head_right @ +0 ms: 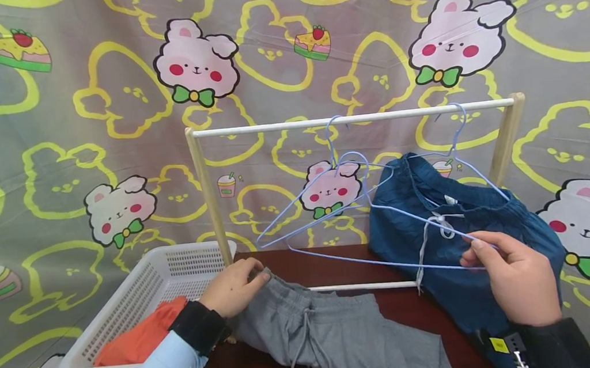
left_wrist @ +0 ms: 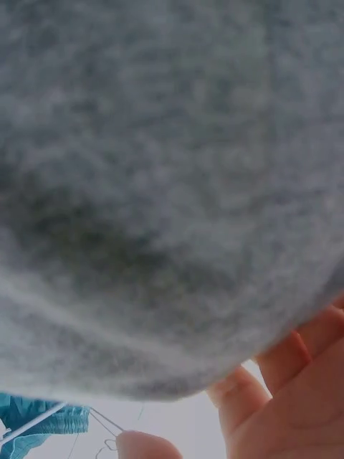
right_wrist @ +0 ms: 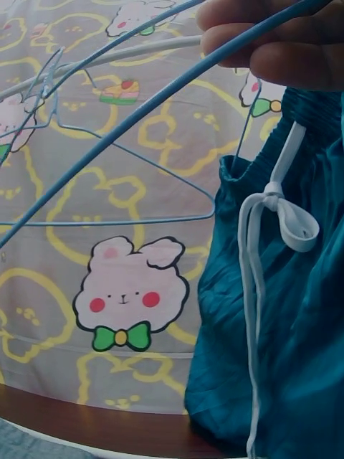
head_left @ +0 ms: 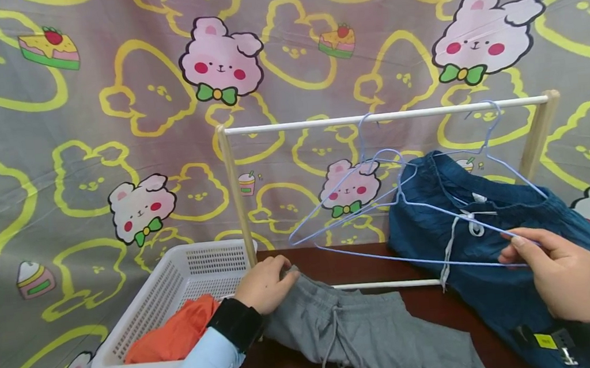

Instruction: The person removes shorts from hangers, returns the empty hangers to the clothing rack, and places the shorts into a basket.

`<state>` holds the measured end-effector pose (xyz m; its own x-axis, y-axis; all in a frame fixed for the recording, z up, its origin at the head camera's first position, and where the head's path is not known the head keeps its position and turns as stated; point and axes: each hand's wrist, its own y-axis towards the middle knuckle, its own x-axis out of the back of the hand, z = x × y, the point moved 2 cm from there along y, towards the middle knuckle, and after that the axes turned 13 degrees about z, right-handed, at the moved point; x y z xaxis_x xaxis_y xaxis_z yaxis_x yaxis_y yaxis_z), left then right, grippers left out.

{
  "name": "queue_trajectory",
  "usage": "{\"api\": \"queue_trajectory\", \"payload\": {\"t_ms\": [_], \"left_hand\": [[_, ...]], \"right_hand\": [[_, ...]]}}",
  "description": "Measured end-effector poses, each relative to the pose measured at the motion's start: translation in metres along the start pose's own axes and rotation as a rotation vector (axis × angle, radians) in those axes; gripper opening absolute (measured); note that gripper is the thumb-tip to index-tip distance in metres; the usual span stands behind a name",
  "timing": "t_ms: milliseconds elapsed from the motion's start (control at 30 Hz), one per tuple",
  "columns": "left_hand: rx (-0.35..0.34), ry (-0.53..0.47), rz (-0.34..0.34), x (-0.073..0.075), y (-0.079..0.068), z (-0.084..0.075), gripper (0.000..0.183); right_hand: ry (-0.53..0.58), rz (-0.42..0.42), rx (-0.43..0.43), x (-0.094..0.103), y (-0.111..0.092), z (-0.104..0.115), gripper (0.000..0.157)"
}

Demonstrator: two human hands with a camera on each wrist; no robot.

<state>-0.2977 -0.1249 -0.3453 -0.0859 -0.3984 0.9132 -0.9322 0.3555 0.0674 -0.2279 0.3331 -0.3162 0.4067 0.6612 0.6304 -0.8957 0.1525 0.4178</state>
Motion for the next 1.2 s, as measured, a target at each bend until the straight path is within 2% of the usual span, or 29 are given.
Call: {"api": "queue_trajectory", "payload": {"t_ms": [133, 300, 433, 567, 700, 900, 1033, 1200], "left_hand": [[0.003, -0.006, 0.024, -0.001, -0.004, 0.003, 0.037], [-0.001, -0.055, 0.038, 0.004, -0.008, 0.004, 0.036], [-0.007, -0.089, 0.016, 0.005, -0.010, 0.005, 0.035], [-0.025, -0.110, -0.025, 0.005, -0.011, 0.005, 0.039], [-0.040, -0.118, -0.061, 0.006, -0.012, 0.005, 0.042], [-0.072, -0.136, -0.082, 0.009, -0.012, 0.002, 0.041], [-0.091, -0.146, -0.092, 0.010, -0.010, 0.002, 0.040], [-0.118, -0.136, -0.096, 0.010, -0.009, 0.002, 0.041]], "right_hand": [[-0.050, 0.009, -0.062, -0.001, -0.005, 0.000, 0.038], [-0.066, -0.040, -0.127, 0.000, -0.010, 0.000, 0.040], [-0.068, -0.078, -0.167, 0.003, -0.015, 0.000, 0.042], [-0.075, -0.076, -0.186, 0.004, -0.018, 0.002, 0.045], [-0.043, -0.110, -0.212, 0.001, -0.018, 0.004, 0.046], [-0.002, -0.202, -0.208, -0.003, -0.017, 0.001, 0.046], [0.016, -0.318, -0.203, -0.003, -0.015, 0.001, 0.044], [0.051, -0.443, -0.144, -0.003, -0.015, 0.004, 0.041]]}}
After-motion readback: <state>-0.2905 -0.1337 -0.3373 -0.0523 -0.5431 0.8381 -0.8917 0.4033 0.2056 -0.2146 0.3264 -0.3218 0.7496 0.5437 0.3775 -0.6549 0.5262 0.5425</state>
